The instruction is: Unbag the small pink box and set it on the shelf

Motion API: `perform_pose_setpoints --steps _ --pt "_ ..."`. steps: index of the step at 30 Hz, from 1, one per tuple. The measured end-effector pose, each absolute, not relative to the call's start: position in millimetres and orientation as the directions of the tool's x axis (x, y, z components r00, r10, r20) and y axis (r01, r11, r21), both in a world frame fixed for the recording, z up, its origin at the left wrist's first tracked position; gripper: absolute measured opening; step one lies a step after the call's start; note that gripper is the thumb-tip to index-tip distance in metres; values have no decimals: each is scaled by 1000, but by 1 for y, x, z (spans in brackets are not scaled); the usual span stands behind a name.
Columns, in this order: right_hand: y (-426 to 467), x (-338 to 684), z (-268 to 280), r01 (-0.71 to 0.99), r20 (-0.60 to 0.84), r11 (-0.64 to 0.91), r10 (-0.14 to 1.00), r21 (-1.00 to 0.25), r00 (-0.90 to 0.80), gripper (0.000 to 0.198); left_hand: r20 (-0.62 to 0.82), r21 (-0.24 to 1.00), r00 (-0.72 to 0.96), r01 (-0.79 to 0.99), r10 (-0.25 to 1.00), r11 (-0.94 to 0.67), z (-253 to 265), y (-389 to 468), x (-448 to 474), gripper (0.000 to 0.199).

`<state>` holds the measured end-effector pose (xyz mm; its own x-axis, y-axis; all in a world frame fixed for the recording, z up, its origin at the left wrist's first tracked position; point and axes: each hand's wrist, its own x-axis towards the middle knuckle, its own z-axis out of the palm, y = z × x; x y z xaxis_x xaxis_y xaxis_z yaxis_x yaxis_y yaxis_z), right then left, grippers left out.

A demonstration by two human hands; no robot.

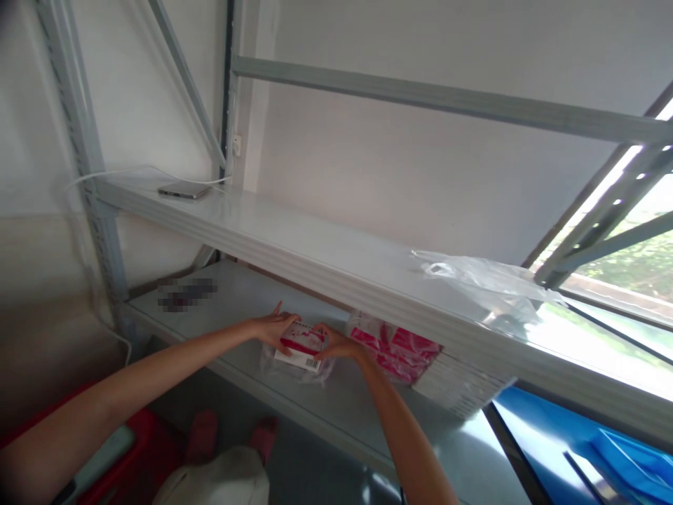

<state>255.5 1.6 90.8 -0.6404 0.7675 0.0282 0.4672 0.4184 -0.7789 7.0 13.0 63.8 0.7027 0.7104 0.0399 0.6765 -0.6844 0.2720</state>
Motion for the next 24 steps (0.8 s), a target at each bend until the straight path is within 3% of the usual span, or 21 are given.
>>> perform_pose_setpoints --steps 4,7,11,14,16,21,24 --pt "-2 256 75 461 17 330 828 -824 -561 56 0 317 680 695 733 -645 50 13 0 96" --pt "-9 269 66 504 79 353 870 -788 -486 63 72 334 615 727 785 -600 48 4 -13 70" --pt "-22 295 55 634 108 490 833 -598 -542 61 131 315 487 805 863 -503 48 -10 -30 41" --pt "-32 305 48 694 137 577 802 -432 -582 28 85 307 424 850 902 -428 47 -17 -34 49" --pt "-38 304 48 711 137 612 783 -347 -607 17 105 296 384 869 917 -398 48 -21 -32 53" --pt "-49 291 67 711 35 680 727 -178 -686 23 156 312 280 896 947 -317 58 -36 -21 17" --pt "-49 288 84 674 109 709 701 -209 -704 21 247 441 237 836 940 -326 68 -40 -19 10"
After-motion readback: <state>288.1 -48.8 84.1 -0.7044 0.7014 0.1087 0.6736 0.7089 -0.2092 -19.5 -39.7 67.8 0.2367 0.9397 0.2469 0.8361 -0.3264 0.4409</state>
